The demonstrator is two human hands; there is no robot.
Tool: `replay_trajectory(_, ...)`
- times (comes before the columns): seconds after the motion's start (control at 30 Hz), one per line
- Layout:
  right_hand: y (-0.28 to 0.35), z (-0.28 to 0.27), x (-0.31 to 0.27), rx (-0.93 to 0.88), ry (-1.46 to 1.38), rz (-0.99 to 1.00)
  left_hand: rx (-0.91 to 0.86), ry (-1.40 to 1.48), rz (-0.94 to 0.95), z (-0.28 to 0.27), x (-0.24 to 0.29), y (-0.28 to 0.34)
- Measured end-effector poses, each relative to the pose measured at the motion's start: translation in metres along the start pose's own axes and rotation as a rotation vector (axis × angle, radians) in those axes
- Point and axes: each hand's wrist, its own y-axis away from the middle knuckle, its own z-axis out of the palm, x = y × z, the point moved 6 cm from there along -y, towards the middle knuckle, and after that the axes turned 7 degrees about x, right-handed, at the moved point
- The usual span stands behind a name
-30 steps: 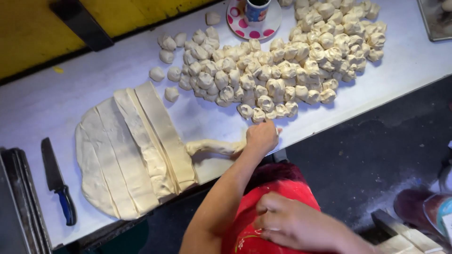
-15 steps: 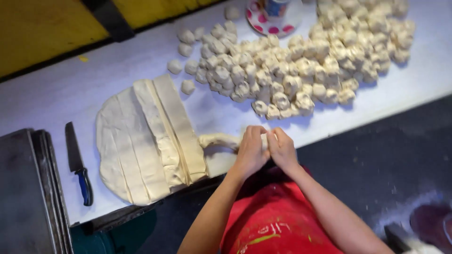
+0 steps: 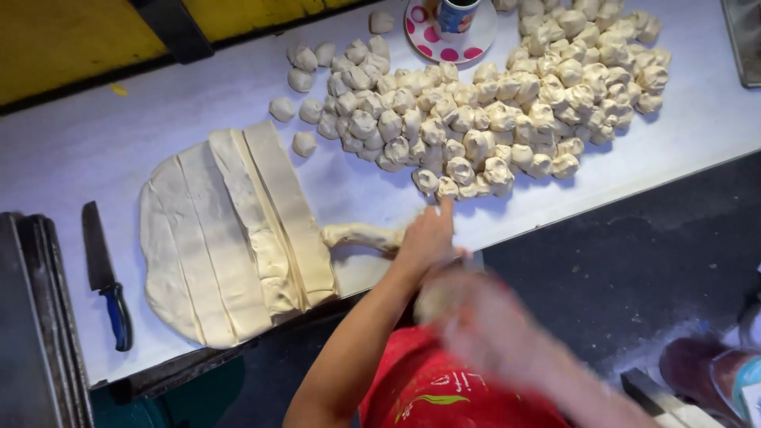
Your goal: The person rolls strips of dough into small balls and places them on a white countertop. They use a knife to cut the dough into strips and then roll each strip by hand into a ball, adding it to a growing pile of finished dough balls.
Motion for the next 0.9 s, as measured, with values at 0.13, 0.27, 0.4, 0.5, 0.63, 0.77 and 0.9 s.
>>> replay_trajectory(0.13,-0.008,-0.072,0.072,0.559,0.485,-0.192,0.434,-0.27,0.239,0.042,-0.059,0.016)
replay_trajectory(0.27,-0.038,-0.012,0.171,0.427,0.311,0.207,0.506,-0.03,0.278,0.021,-0.08,0.003)
replay_trajectory(0.4,-0.024,0.059,0.211,0.486,0.086,0.49,0.486,0.24,0.227,-0.009,-0.07,0.045)
replay_trajectory(0.5,-0.035,0.05,0.207,0.378,0.216,0.56,0.627,0.115,0.279,0.024,-0.066,0.028)
replay_trajectory(0.63,-0.027,0.006,0.174,0.25,0.388,0.641,0.326,0.024,0.094,0.056,-0.069,-0.018)
replay_trajectory(0.77,-0.011,0.033,0.031,-0.193,0.078,0.487,0.134,-0.209,-0.068,0.025,-0.073,-0.05)
replay_trajectory(0.9,0.051,0.055,0.041,0.15,-0.834,0.623,0.12,-0.096,-0.007,0.013,-0.062,-0.016)
